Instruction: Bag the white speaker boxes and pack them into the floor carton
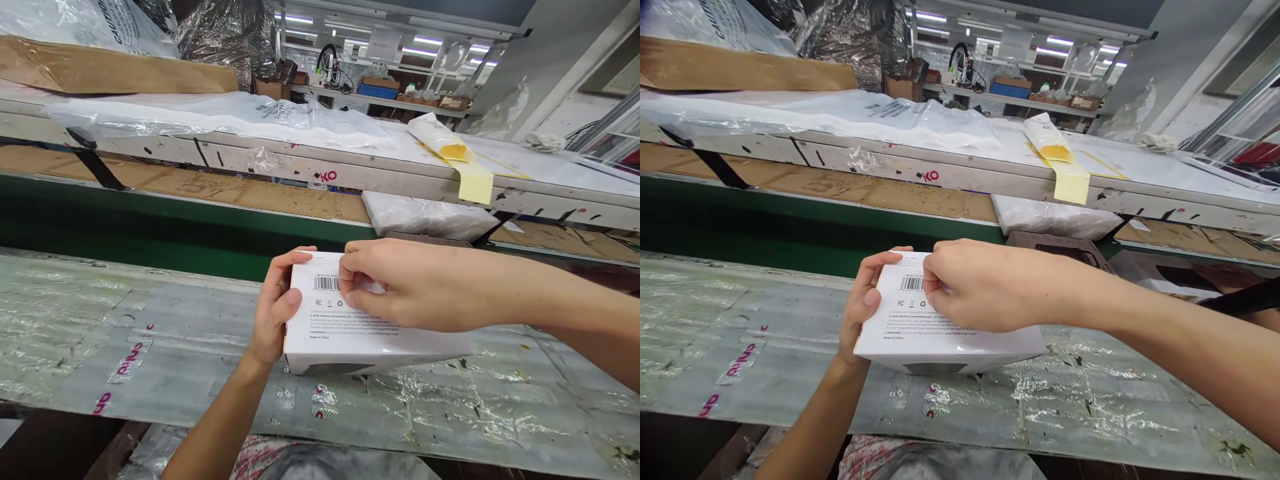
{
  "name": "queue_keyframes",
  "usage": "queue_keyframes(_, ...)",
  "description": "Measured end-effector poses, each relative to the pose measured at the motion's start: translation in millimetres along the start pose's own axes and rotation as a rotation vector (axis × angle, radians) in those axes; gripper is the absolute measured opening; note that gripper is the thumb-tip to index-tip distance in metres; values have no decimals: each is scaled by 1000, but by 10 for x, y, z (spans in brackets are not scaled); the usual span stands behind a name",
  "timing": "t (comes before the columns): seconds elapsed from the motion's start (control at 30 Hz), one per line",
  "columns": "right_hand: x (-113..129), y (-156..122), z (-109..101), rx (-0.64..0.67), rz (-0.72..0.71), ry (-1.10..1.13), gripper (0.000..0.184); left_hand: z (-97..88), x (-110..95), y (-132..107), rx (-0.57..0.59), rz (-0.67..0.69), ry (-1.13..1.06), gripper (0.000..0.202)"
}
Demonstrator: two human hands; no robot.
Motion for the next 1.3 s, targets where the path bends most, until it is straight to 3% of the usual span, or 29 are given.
queue_keyframes(0.3,-62,-68,83,-68,-22,-1,16,-21,13,-8,-6,9,30,41)
queue_keyframes(0.4,-99,-56,104,-101,20,19,7,-8,5,-15,-10,6,42,41)
queue_keyframes(0.43,-122,-44,108,-117,49,35,12,-7,1,-16,-10,2,43,41)
queue_keyframes(0.5,-189,-19,119,-148,107,98,20,-19,-9,-10,1,-14,49,42)
queue_keyframes(0.63,-381,-27,122,-262,105,319,16,-114,-117,132,72,-37,109,37)
queue_keyframes(0.7,-500,-89,70,-387,69,377,15,-187,-321,318,79,60,158,29)
queue_keyframes(0.8,-677,-212,-54,-583,33,339,12,-250,-866,723,11,355,273,20)
queue_keyframes(0.9,-815,-255,-186,-709,14,281,11,-170,-1505,1196,-98,663,505,19)
queue_keyframes(0.97,-863,-221,-274,-782,-14,246,12,-56,-1828,1551,-163,800,753,24)
queue_keyframes(1.03,-877,-156,-354,-856,-58,202,12,33,-1978,1964,-199,765,1143,36)
queue_keyframes(1.13,-874,-50,-435,-953,-137,144,14,-49,-1987,2548,-250,450,1669,49)
queue_keyframes(1.2,-886,7,-453,-983,-165,128,15,-209,-1999,2800,-326,281,1799,48)
queue_keyframes(1.3,-937,60,-428,-974,-153,128,16,-461,-2068,2974,-437,161,1859,42)
Point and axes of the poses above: each hand's wrist, its own y-axis towards the middle knuckle, its own z-axis out of the palm, x = y × z, the point moved 4 cm from there along y, towards the middle knuckle, and after that the axes turned 9 degrees about -x, right-handed, at the moved point
